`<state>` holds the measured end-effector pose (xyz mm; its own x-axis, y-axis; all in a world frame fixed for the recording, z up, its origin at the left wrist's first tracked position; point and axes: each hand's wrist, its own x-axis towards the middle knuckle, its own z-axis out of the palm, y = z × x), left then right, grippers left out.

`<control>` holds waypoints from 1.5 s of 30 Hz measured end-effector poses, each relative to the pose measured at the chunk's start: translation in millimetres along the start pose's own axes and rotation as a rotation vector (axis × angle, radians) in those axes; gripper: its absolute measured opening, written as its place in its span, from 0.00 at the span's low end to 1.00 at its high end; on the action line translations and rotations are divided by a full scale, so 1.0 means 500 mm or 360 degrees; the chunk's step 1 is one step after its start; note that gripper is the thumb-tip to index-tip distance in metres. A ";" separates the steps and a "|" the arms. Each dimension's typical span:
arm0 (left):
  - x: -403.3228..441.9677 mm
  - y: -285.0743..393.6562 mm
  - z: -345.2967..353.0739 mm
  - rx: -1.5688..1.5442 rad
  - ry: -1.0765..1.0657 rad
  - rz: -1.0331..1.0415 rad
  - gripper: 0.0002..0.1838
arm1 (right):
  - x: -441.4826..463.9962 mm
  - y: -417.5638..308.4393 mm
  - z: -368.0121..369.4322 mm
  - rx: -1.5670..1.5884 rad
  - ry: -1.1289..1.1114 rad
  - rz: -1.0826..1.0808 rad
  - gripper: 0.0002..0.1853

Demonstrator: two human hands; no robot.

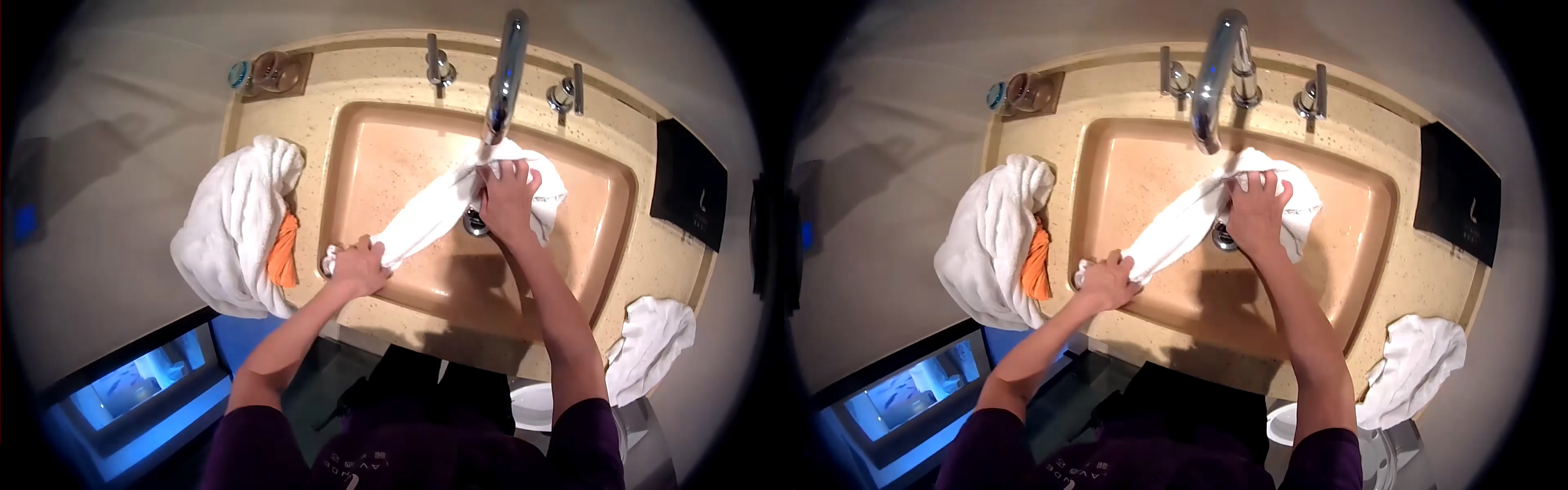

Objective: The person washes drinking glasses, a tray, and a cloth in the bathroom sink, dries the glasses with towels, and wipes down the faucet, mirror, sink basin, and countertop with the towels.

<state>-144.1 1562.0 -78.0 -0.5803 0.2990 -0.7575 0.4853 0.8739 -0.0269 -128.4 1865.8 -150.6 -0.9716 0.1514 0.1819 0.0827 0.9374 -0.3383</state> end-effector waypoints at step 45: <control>0.017 -0.008 0.000 -0.0635 0.0208 0.0878 0.22 | -0.342 -0.011 -0.137 0.0179 -0.1457 0.0253 0.11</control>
<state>-150.8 1561.0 -84.5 -0.4040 0.7619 -0.5062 0.4687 0.6477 0.6007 52.4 1856.6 -116.5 -0.7511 -0.0754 -0.6558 0.2544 0.8837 -0.3929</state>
